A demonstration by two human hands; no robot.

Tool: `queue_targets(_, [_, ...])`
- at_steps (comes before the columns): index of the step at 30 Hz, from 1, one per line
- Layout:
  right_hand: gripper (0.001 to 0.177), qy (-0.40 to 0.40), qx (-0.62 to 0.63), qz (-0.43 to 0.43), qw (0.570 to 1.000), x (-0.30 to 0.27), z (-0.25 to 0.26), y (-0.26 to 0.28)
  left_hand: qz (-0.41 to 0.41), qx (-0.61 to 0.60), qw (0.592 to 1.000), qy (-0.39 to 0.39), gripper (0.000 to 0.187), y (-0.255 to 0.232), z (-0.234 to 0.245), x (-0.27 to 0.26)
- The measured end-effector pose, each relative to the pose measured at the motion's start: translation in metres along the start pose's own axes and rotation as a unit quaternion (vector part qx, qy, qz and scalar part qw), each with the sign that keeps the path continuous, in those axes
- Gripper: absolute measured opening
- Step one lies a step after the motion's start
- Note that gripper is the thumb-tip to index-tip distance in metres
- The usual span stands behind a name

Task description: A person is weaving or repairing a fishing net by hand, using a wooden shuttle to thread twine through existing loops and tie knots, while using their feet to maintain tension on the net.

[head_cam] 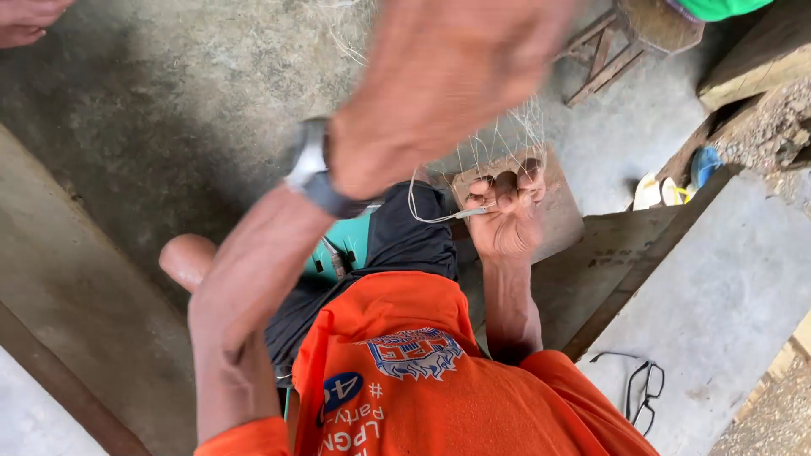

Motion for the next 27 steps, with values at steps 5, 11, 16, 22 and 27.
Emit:
queue_targets(5, [0.011, 0.034, 0.075, -0.043, 0.996, 0.0, 0.004, -0.006, 0.109, -0.249, 0.954, 0.122, 0.023, 0.024, 0.032, -0.043])
queue_targets(11, [0.011, 0.03, 0.163, -0.091, 0.982, 0.008, 0.005, -0.025, 0.17, -0.753, 0.633, 0.059, 0.021, -0.037, 0.06, -0.07])
queue_targets(16, [0.012, 0.018, 0.158, -0.09, 0.983, 0.008, -0.004, -0.032, -0.044, -0.271, 0.89, 0.364, 0.017, -0.072, 0.052, -0.071])
queue_targets(22, [0.012, 0.034, 0.113, -0.054, 0.992, 0.01, -0.022, -0.024, -0.068, 0.081, 0.96, 0.259, 0.025, -0.057, 0.048, -0.053])
queue_targets(27, [0.007, 0.032, 0.054, -0.035, 0.997, 0.008, -0.023, -0.022, -0.07, 0.079, 0.966, 0.234, 0.026, -0.055, 0.043, -0.058])
Point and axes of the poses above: each hand's wrist, its own x-axis towards the middle knuckle, its own z-axis out of the back of the hand, y = z × x, the point moved 9 cm from there along x, towards the middle knuckle, and after that the axes turned 11 degrees about -z, right-handed, at the moved point
